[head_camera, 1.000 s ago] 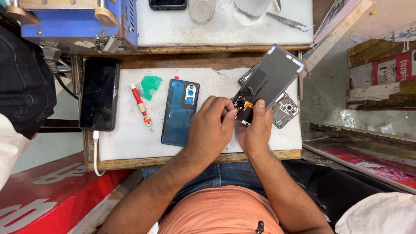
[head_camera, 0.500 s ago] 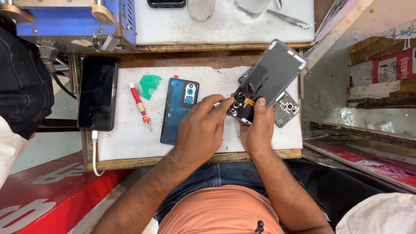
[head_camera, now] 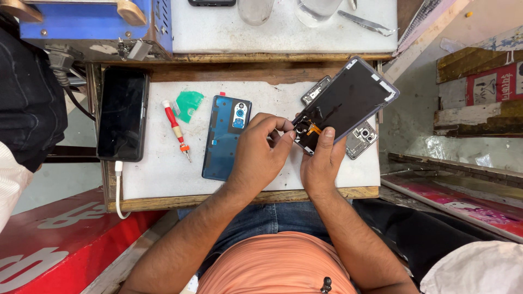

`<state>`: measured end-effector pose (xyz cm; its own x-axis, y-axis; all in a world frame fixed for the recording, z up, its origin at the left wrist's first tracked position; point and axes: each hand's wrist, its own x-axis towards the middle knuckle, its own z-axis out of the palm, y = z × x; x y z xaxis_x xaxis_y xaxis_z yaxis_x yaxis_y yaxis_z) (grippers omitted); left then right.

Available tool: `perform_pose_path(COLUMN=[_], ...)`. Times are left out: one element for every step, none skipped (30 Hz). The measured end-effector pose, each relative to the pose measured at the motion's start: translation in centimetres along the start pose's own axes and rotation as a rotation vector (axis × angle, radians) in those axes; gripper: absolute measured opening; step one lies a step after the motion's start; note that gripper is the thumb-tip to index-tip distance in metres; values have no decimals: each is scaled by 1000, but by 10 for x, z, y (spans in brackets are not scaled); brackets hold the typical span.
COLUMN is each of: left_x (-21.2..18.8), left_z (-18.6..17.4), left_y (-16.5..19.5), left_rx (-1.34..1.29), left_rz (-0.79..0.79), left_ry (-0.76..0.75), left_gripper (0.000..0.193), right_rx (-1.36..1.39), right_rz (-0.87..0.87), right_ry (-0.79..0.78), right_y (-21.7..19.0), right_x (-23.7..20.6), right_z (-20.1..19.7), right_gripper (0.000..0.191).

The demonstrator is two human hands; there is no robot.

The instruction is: The person cleans the camera module area of a disassembled smartphone with a spray bottle and then reattaches the camera module and its flex cable. They handle the phone chassis, camera module, and flex cable, and place the back cover aside.

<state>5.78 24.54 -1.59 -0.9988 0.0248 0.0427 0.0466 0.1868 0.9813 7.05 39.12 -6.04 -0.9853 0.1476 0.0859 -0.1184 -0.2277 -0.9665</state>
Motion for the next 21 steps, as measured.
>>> perform_pose_path(left_x=[1, 2, 3, 3, 4, 5, 4, 3, 3, 3, 3, 2, 3, 3, 3, 3, 3, 2, 1, 0, -1], left_z=[0, 0, 1, 1, 0, 0, -2, -3, -3, -4, -4, -4, -4, -4, -4, -4, -4, -4, -3, -3, -3], left_y=[1, 2, 3, 4, 5, 6, 7, 8, 9, 10, 11, 12, 12, 12, 12, 12, 12, 12, 12, 13, 13], left_rx=[43, 86, 129, 137, 146, 155, 174, 193, 212, 223, 233, 243, 248, 253, 258, 272, 287, 301, 295, 290, 284], left_rz=[7, 15, 20, 21, 22, 25, 39, 53, 69, 84, 97, 109, 112, 114, 116, 108, 99, 91, 101, 110, 120], left_ry=[3, 5, 5, -7, -16, -23, -24, -26, -28, -21, -15, -9, -8, -7, -6, -14, -22, -30, -23, -16, -8], left_gripper=[12, 12, 12, 12, 11, 11, 11, 11, 11, 11, 11, 11, 11, 11, 11, 12, 12, 12, 12, 12, 12], right_rx=[-16, -32, -20, -8, 5, 12, 20, 27, 17, 6, -6, -9, -11, -14, -28, -41, -54, -59, -63, -66, -45], right_rz=[-4, -7, 0, 9, 18, 26, 33, 41, 41, 42, 45, 49, 52, 56, 51, 46, 41, 37, 33, 30, 46], right_ry=[-5, -9, -1, 5, 8, 7, 6, 6, 9, 12, 16, 16, 15, 14, 13, 12, 11, 3, -5, -14, -18], right_y=[1, 2, 3, 4, 5, 5, 5, 5, 4, 4, 3, 3, 3, 3, 3, 3, 4, 4, 3, 3, 3], right_x=[0, 1, 0, 0, -1, 0, 0, 0, 1, 1, 1, 1, 2, 3, 3, 4, 4, 4, 4, 4, 3], right_z=[-1, -2, -3, -3, -3, -4, -4, -4, -3, -3, -3, -3, -2, -2, -2, -2, -2, -2, -3, -4, -4], right_gripper=[45, 44, 44, 45, 45, 45, 45, 45, 46, 46, 47, 47, 47, 47, 48, 48, 48, 48, 48, 48, 48])
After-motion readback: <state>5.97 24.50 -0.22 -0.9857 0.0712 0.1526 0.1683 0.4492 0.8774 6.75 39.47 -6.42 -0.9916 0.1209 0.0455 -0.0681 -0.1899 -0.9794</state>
